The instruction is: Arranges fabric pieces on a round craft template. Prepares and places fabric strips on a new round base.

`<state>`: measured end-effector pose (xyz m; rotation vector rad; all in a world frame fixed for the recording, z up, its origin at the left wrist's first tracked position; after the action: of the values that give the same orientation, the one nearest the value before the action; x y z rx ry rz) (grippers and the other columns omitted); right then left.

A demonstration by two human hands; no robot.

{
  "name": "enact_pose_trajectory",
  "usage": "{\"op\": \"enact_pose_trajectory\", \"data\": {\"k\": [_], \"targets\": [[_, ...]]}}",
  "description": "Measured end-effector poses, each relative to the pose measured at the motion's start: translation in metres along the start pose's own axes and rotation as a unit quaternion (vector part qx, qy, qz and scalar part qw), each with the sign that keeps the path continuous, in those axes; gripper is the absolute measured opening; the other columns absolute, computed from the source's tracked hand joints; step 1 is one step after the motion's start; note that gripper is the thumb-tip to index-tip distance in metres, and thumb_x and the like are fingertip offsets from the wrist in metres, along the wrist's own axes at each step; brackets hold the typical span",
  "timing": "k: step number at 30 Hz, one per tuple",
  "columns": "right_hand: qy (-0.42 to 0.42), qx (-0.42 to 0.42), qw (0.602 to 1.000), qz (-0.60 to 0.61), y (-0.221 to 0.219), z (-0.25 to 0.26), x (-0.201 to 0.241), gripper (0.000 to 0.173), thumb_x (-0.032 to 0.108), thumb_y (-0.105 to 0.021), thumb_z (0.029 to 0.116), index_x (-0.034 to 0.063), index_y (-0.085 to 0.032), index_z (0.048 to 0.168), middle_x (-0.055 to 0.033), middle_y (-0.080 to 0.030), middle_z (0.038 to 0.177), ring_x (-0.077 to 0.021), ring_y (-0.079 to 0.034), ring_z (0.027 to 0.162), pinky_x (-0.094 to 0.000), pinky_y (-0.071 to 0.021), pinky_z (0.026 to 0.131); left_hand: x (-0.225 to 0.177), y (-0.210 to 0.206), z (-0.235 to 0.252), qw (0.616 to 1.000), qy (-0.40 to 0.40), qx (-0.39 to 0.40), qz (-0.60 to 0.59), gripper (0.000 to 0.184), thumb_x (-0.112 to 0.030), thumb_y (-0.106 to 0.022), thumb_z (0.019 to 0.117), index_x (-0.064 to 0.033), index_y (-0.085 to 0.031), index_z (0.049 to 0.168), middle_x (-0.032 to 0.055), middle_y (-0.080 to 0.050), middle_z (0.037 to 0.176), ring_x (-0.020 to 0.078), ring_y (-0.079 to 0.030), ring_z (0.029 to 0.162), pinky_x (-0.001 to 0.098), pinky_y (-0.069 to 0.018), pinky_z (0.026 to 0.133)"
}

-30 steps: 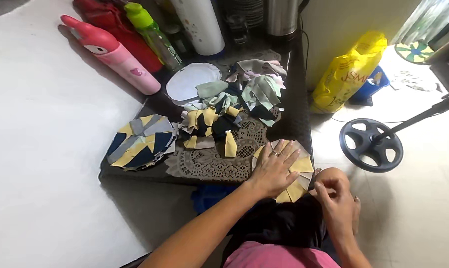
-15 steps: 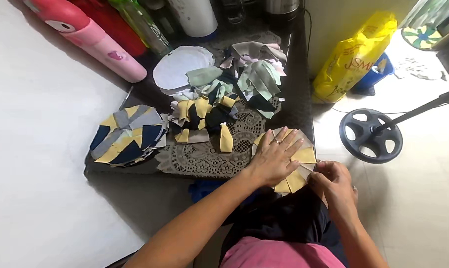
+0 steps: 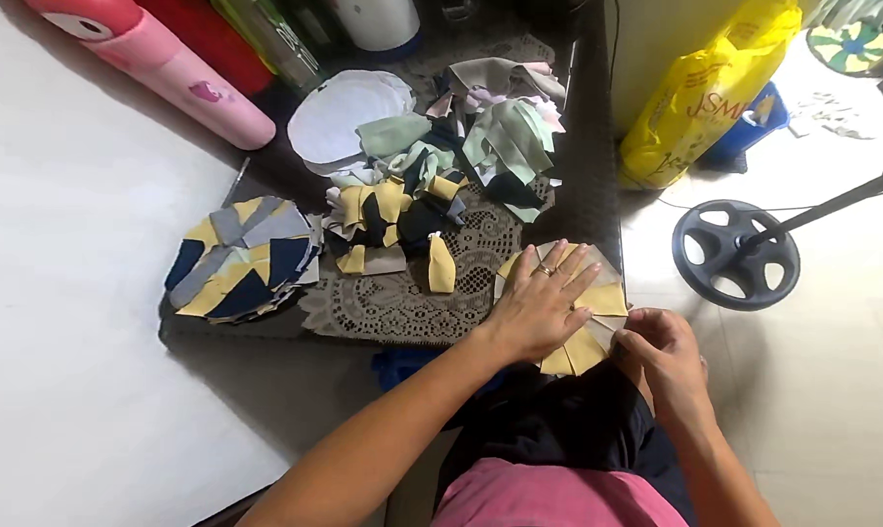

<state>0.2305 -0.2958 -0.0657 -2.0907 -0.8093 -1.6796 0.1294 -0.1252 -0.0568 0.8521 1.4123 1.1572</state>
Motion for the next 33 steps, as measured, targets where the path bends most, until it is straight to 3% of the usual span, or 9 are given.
{"op": "enact_pose_trajectory", "data": {"k": [8, 12, 15, 19, 23, 26, 28, 30, 33], "targets": [[-0.018, -0.027, 0.999, 0.039, 0.004, -0.006, -0.001, 0.023, 0.010, -0.064, 0.0917, 0.0007, -0.061, 0.113, -0.0051, -0.065, 0.099, -0.0083, -0.065, 0.086, -0.0228, -0.0552, 0.070, 0.001, -0.002, 0.000, 1.000, -0.002, -0.006, 0.014, 0.059, -0.048, -0.030, 0.1082, -0.0207, -0.040, 0.159, 0.0078, -0.029, 0.169, 0.0308, -0.018, 0.158, 0.0691, -0.0100, 0.121], [0.008, -0.075, 0.994, 0.075, 0.010, -0.030, -0.008, 0.008, 0.012, -0.054, 0.0974, 0.0076, -0.060, 0.096, 0.0036, -0.064, 0.082, -0.0043, -0.064, 0.074, -0.0212, -0.0544, 0.065, -0.001, -0.002, 0.000, 1.000, 0.005, -0.001, 0.018, 0.059, -0.048, -0.029, 0.1086, -0.0199, -0.039, 0.160, 0.0069, -0.028, 0.169, 0.0305, -0.018, 0.158, 0.0687, -0.0093, 0.121], [-0.065, -0.009, 0.992, 0.111, -0.001, -0.059, -0.020, 0.023, 0.013, -0.046, 0.1039, 0.0052, -0.065, 0.093, 0.0013, -0.070, 0.079, -0.0070, -0.068, 0.070, -0.0232, -0.0574, 0.064, -0.004, 0.000, -0.001, 0.999, 0.025, 0.019, 0.011, 0.060, -0.047, -0.028, 0.1089, -0.0199, -0.037, 0.161, 0.0057, -0.025, 0.171, 0.0292, -0.015, 0.159, 0.0680, -0.0070, 0.122], [-0.222, 0.039, 0.950, 0.219, -0.027, -0.071, -0.019, 0.025, 0.013, -0.046, 0.1079, -0.0026, -0.066, 0.110, -0.0105, -0.075, 0.095, -0.0164, -0.075, 0.082, -0.0288, -0.0615, 0.071, -0.011, 0.000, -0.002, 0.999, 0.039, 0.035, 0.005, 0.060, -0.046, -0.028, 0.1094, -0.0183, -0.035, 0.162, 0.0084, -0.022, 0.171, 0.0309, -0.013, 0.159, 0.0697, -0.0064, 0.121], [-0.255, 0.013, 0.933, 0.253, -0.044, -0.063, -0.004, 0.020, 0.012, -0.049, 0.1073, 0.0010, -0.061, 0.096, -0.0089, -0.074, 0.085, -0.0156, -0.074, 0.076, -0.0273, -0.0607, 0.067, -0.008, 0.014, -0.009, 0.993, 0.047, -0.055, -0.094, 0.056, -0.040, -0.032, 0.1092, -0.0152, -0.043, 0.158, 0.0116, -0.032, 0.167, 0.0321, -0.020, 0.157, 0.0689, -0.0096, 0.121], [-0.262, -0.013, 0.932, 0.249, -0.049, -0.060, 0.000, 0.017, 0.009, -0.054, 0.1052, -0.0012, -0.063, 0.096, -0.0094, -0.073, 0.082, -0.0148, -0.073, 0.070, -0.0265, -0.0601, 0.062, -0.002, 0.037, -0.039, 0.950, 0.070, -0.257, -0.163, 0.045, -0.030, -0.040, 0.1079, -0.0081, -0.064, 0.139, 0.0105, -0.057, 0.149, 0.0245, -0.049, 0.143, 0.0538, -0.0369, 0.117], [-0.260, -0.021, 0.935, 0.242, -0.050, -0.059, -0.001, 0.017, 0.007, -0.055, 0.1040, -0.0011, -0.063, 0.092, -0.0093, -0.073, 0.079, -0.0146, -0.072, 0.066, -0.0259, -0.0594, 0.060, 0.001, 0.043, -0.073, 0.907, 0.109, -0.349, -0.210, 0.032, -0.021, -0.050, 0.1040, -0.0020, -0.074, 0.111, 0.0095, -0.073, 0.115, 0.0138, -0.068, 0.110, 0.0335, -0.0562, 0.095], [-0.256, -0.019, 0.938, 0.231, -0.048, -0.060, -0.002, 0.016, 0.005, -0.055, 0.1035, -0.0009, -0.062, 0.090, -0.0090, -0.073, 0.076, -0.0139, -0.071, 0.064, -0.0250, -0.0589, 0.058, -0.001, 0.032, -0.109, 0.873, 0.169, -0.361, -0.283, 0.026, -0.016, -0.055, 0.1004, -0.0003, -0.072, 0.089, 0.0038, -0.072, 0.088, 0.0028, -0.067, 0.082, 0.0189, -0.0563, 0.075], [-0.251, -0.004, 0.946, 0.205, -0.039, -0.065, -0.006, 0.018, 0.002, -0.054, 0.1030, 0.0004, -0.061, 0.087, -0.0073, -0.071, 0.072, -0.0128, -0.070, 0.061, -0.0246, -0.0586, 0.057, -0.008, 0.002, -0.143, 0.781, 0.320, -0.258, -0.470, 0.028, -0.017, -0.053, 0.1020, -0.0053, -0.069, 0.082, -0.0033, -0.071, 0.077, 0.0041, -0.069, 0.072, 0.0225, -0.0586, 0.071]]}}
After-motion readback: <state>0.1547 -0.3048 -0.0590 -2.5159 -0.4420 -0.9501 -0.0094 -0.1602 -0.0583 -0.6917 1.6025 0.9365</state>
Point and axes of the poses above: each hand's wrist, its own z-axis towards the middle knuckle, its own y-axis out of the back of the hand, x = y × z, the point moved 2 cm from there along z, towards the middle knuckle
